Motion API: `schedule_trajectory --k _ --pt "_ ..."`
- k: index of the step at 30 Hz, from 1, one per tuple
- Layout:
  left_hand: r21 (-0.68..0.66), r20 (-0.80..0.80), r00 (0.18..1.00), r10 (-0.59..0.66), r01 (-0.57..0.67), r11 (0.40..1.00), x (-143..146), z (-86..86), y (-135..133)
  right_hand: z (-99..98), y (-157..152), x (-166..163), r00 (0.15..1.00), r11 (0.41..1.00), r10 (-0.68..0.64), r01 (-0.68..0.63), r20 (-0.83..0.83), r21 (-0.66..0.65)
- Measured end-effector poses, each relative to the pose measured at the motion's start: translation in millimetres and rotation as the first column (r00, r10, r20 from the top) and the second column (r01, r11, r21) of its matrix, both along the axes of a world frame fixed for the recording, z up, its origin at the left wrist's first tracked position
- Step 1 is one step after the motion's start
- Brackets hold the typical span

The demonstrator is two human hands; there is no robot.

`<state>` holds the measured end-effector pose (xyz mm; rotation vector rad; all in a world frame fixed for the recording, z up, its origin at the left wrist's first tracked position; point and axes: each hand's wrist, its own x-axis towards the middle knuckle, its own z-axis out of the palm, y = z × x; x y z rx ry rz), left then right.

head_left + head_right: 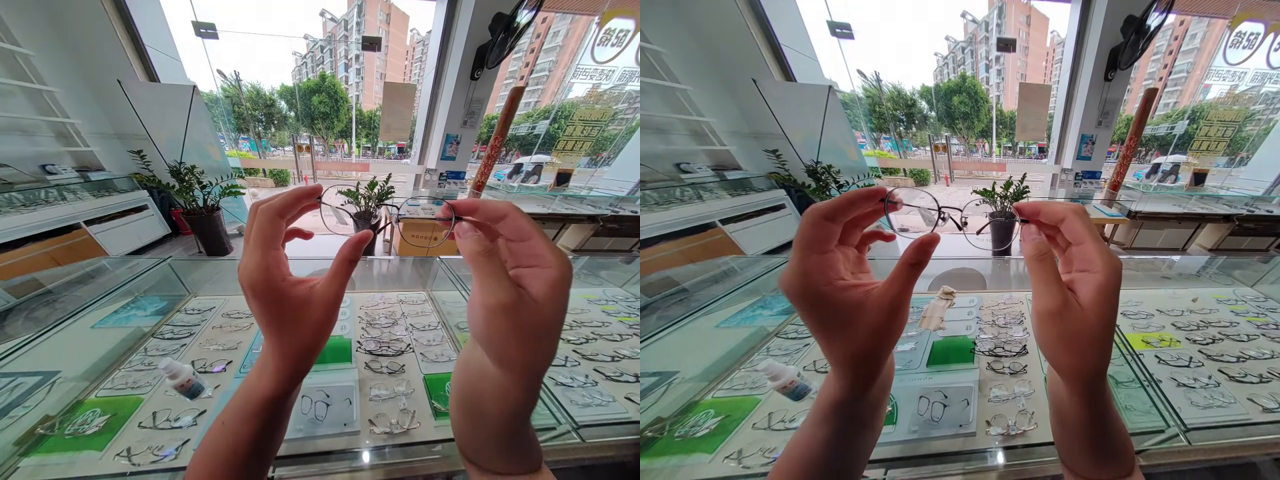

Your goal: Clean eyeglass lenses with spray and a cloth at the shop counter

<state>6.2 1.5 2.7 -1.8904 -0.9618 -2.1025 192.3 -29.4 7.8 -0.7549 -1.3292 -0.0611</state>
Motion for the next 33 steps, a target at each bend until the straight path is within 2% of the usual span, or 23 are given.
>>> schedule_trajectory --k 4,12,16,22,27,33 --pt "-0.005 0.008 1.000 -0.004 0.004 1.000 -0.1 0.3 -0.1 1.0 1.2 -1.2 0.997 0.998 0.056 -0.055 -0.060 0.012" --pt "-0.004 -0.004 1.000 -0.013 0.013 1.000 0.5 0.6 0.0 0.0 1.9 -2.2 0.993 0.998 0.054 -0.056 -0.101 -0.021" --pt "-0.012 -0.003 1.000 -0.031 0.031 0.999 0.6 0.5 0.5 -0.8 3.8 4.5 0.999 0.997 0.047 -0.049 -0.022 -0.056" --pt "-0.037 -0.011 0.998 -0.056 0.055 0.998 -0.3 0.7 1.2 -2.5 3.2 10.6 0.989 0.994 -0.070 0.080 0.132 -0.079" --pt "-0.049 -0.017 0.999 -0.050 0.049 0.998 0.9 0.4 1.8 -4.1 0.8 8.3 0.995 0.995 -0.059 0.066 0.086 -0.078" --pt "-0.061 -0.034 0.997 -0.065 0.063 0.996 1.3 -0.6 2.8 -4.7 1.3 9.6 0.998 0.997 0.013 -0.008 0.059 -0.083"
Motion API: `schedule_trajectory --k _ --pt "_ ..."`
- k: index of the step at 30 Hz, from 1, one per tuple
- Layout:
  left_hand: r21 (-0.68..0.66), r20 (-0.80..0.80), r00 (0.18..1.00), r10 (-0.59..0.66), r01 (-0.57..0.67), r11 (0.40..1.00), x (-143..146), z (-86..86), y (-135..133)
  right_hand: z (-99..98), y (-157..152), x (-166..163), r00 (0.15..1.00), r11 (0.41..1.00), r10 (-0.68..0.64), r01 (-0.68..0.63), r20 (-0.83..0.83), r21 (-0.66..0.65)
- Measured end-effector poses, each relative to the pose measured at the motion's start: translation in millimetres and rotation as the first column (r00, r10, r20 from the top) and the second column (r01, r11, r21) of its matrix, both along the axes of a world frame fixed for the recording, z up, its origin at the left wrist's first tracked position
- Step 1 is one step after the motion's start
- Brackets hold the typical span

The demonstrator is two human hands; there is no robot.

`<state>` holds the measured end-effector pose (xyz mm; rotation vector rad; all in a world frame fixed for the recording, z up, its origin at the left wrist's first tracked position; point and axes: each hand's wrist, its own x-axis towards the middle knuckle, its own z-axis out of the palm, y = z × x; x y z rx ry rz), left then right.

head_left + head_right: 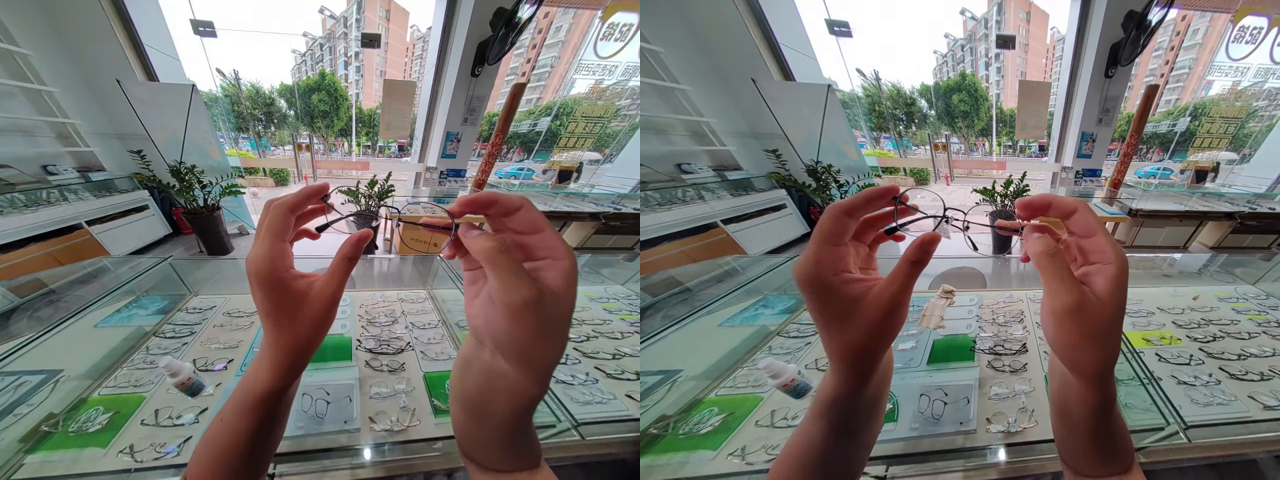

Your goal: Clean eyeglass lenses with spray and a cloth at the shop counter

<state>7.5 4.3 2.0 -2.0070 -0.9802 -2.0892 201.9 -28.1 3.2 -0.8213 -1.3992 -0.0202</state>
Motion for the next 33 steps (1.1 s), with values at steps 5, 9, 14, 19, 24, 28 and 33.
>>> schedule_trajectory --k 5,9,14,19,24,28,33 --pt "0.015 -0.044 0.999 0.002 -0.001 1.000 -5.2 2.1 1.5 3.1 1.5 3.2 0.997 0.997 0.073 -0.072 0.014 -0.039" --pt "0.033 -0.107 0.994 0.000 0.004 0.999 -9.6 5.5 -0.6 10.7 -0.7 3.8 0.981 0.981 0.181 -0.175 0.068 -0.084" --pt "0.041 -0.175 0.984 0.018 -0.011 0.999 -9.9 6.7 -4.7 15.4 -2.2 2.5 0.970 0.986 0.138 -0.115 0.201 -0.124" --pt "0.085 -0.212 0.977 -0.032 0.051 0.995 -9.2 6.0 -4.9 15.0 2.7 3.4 0.974 0.991 0.090 -0.066 0.210 -0.120" --pt "0.131 -0.201 0.971 -0.133 0.161 0.978 -8.9 5.4 -0.8 13.8 10.4 5.6 0.960 0.979 0.187 -0.164 0.207 -0.123" --pt "0.082 -0.179 0.953 -0.243 0.261 0.962 -7.8 4.9 1.2 11.1 14.9 5.9 0.946 0.949 0.279 -0.245 0.167 -0.199" --pt "0.032 -0.136 0.935 -0.329 0.336 0.941 -7.5 4.5 1.6 9.1 14.8 4.3 0.921 0.909 0.368 -0.329 0.124 -0.255"
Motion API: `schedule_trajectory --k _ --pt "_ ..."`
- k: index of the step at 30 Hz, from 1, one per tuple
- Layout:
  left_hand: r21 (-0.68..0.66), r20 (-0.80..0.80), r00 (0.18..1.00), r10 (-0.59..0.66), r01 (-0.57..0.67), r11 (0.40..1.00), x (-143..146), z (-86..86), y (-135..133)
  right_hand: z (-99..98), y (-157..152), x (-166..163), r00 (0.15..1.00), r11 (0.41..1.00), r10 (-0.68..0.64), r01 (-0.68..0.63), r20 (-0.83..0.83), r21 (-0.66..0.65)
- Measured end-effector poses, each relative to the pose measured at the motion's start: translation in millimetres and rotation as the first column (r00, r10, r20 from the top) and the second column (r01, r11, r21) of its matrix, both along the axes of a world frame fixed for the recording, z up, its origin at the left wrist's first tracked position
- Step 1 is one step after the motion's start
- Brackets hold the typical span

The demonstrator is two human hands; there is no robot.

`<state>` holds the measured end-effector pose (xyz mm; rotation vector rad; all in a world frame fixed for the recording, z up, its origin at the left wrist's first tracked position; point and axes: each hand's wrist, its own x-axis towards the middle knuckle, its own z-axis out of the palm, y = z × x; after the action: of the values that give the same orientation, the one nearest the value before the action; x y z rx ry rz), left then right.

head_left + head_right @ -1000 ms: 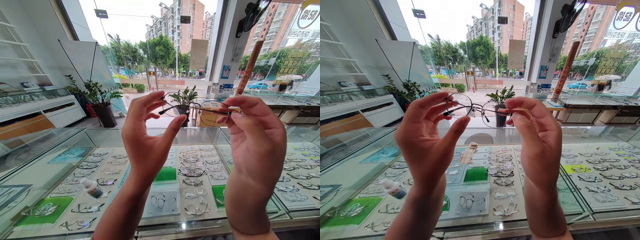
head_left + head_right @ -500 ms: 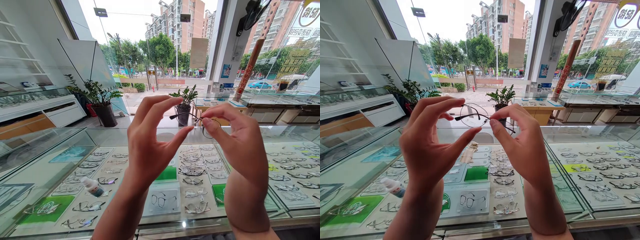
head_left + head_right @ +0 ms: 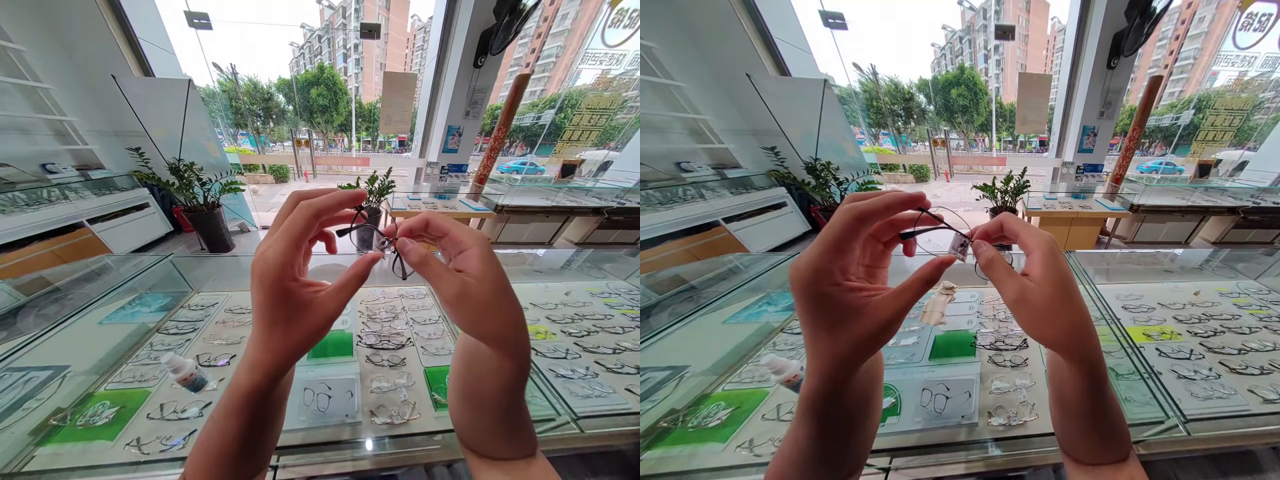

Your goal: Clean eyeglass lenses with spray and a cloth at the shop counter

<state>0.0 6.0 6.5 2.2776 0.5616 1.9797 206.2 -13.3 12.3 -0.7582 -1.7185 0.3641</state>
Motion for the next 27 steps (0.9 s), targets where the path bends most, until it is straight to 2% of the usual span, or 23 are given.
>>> schedule_trajectory --k 8,13,16,20,27 --pt "-0.019 0.023 0.999 -0.026 0.027 0.999 5.6 -0.8 4.7 -0.5 1.9 -1.8 0.999 1.000 0.019 -0.019 -0.029 0.008" --pt "-0.009 0.160 0.977 0.140 -0.141 0.990 14.2 -3.4 0.3 -3.3 6.5 -3.8 0.994 0.996 -0.043 0.050 -0.101 0.073" --pt "-0.064 0.127 0.974 0.188 -0.181 0.981 17.8 -5.3 -6.2 -4.6 8.2 -5.0 0.991 0.990 -0.067 0.080 -0.114 0.112" --pt "-0.196 0.044 0.990 0.131 -0.120 0.973 24.0 -6.2 -10.8 -5.2 6.9 -9.0 0.989 0.976 -0.136 0.144 -0.059 0.164" --pt "-0.293 0.067 0.985 0.156 -0.130 0.947 27.4 -5.8 -8.2 -5.8 4.1 -17.1 0.969 0.935 -0.243 0.222 0.044 0.278"
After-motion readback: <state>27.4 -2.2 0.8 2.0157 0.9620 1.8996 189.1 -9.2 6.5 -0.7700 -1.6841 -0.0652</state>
